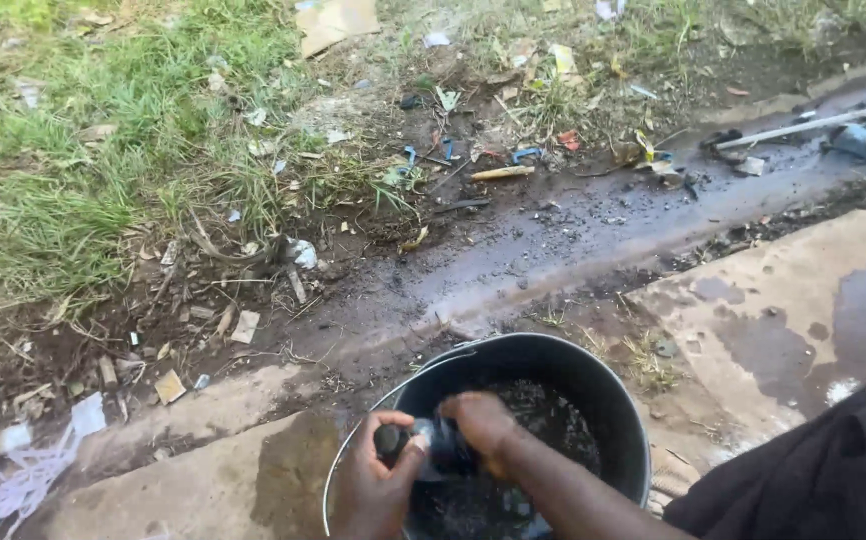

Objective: Washing glass bottles in a bucket of water outdoors.

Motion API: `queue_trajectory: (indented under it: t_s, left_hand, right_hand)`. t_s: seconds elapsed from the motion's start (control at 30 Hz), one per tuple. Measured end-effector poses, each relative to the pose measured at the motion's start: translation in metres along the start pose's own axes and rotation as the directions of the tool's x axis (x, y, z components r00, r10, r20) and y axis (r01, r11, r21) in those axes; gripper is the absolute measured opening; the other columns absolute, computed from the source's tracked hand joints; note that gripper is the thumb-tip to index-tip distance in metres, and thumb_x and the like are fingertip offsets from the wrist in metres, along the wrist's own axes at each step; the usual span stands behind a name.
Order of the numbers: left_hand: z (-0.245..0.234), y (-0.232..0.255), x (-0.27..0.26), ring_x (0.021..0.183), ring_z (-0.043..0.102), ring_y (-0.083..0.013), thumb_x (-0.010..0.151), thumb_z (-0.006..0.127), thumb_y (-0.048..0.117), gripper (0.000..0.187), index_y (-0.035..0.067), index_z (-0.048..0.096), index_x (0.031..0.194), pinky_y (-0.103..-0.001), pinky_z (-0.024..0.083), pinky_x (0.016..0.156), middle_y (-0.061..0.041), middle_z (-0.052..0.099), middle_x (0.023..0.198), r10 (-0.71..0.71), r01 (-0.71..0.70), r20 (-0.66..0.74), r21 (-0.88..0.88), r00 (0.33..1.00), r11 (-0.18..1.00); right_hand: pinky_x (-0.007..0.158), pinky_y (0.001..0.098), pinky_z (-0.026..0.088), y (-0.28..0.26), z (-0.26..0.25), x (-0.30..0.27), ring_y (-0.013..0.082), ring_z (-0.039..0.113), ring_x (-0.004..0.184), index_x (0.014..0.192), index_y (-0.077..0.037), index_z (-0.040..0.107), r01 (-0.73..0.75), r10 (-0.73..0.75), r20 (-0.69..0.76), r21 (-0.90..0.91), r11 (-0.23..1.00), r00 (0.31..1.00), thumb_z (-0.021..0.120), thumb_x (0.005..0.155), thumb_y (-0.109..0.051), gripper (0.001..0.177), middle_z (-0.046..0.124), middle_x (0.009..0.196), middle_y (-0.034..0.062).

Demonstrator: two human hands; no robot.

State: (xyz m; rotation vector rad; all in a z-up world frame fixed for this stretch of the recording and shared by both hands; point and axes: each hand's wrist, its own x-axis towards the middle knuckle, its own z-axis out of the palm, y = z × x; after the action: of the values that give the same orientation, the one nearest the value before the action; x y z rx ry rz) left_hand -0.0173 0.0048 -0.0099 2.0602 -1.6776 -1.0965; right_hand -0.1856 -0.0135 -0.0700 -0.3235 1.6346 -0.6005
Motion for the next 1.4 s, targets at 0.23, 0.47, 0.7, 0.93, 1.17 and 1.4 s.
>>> queue_trajectory:
  t_s: [0.23,0.47,0.7,0.93,1.17,1.4]
  left_hand:
    - [0.059,-0.034,0.033,0.097,0.073,-0.0328,0.08,0.066,0.027,0.033,0.019,0.073,0.111,-0.047,0.055,0.086,-0.009,0.079,0.101,0.426,-0.443,-0.144,-0.118,0.893,0.889]
    - [0.103,-0.022,0.025,0.072,0.07,-0.0174,0.062,0.07,0.011,0.024,0.02,0.069,0.085,-0.035,0.056,0.071,0.001,0.076,0.076,0.211,-0.288,-0.223,-0.415,0.952,0.863]
    - [0.101,-0.013,0.019,0.099,0.083,-0.0203,0.076,0.075,0.002,0.014,0.015,0.071,0.081,-0.032,0.055,0.103,-0.011,0.085,0.094,0.32,-0.407,-0.256,-0.663,0.912,0.629]
    - [0.102,-0.014,0.024,0.115,0.077,-0.0225,0.078,0.074,0.068,0.061,0.012,0.079,0.101,-0.038,0.053,0.106,-0.01,0.084,0.116,0.216,-0.359,-0.287,-0.729,0.933,0.583]
    - [0.102,-0.011,0.035,0.091,0.078,-0.0238,0.102,0.029,0.064,0.081,0.004,0.08,0.082,-0.038,0.055,0.092,-0.015,0.087,0.093,0.074,-0.251,-0.246,-0.841,0.966,0.48]
    - [0.141,-0.013,0.071,0.066,0.063,-0.0194,0.111,0.055,0.047,0.046,0.014,0.064,0.081,-0.036,0.055,0.067,-0.002,0.061,0.071,-0.003,0.03,0.031,-0.993,1.0,-0.115]
  right_hand:
    - [0.081,0.0316,0.053,-0.047,0.011,-0.098,0.016,0.07,0.084,0.093,-0.016,0.076,0.336,-0.334,0.035,-0.08,0.938,0.942,0.068,0.095,-0.044,0.029,0.078,0.088,0.0034]
    - [0.083,0.0549,0.046,0.003,-0.02,0.049,0.0423,0.071,0.086,0.073,-0.007,0.07,0.418,-0.578,-0.169,-0.537,0.733,0.798,0.037,0.103,-0.06,0.069,0.075,0.082,0.0195]
    - [0.096,0.048,0.058,0.065,-0.078,0.177,0.0392,0.071,0.115,0.118,-0.012,0.078,0.347,-0.343,0.282,-0.927,0.142,0.896,0.05,0.106,-0.052,0.05,0.075,0.126,0.0161]
    - [0.075,0.0361,0.055,0.157,-0.05,0.259,0.019,0.071,0.09,0.101,-0.023,0.079,0.247,0.01,0.255,-0.948,0.202,0.967,0.067,0.091,-0.048,0.029,0.076,0.103,0.0027]
    - [0.062,0.0288,0.059,-0.081,-0.044,-0.11,0.0155,0.075,0.074,0.092,-0.014,0.079,0.35,-0.156,0.314,-0.825,0.444,0.937,0.074,0.09,-0.023,0.01,0.081,0.085,0.0031]
    - [0.062,0.0261,0.058,-0.068,-0.011,-0.12,0.0103,0.061,0.073,0.091,-0.017,0.069,0.465,-0.524,0.28,-0.846,0.262,0.804,0.084,0.089,-0.059,0.045,0.064,0.114,-0.0041]
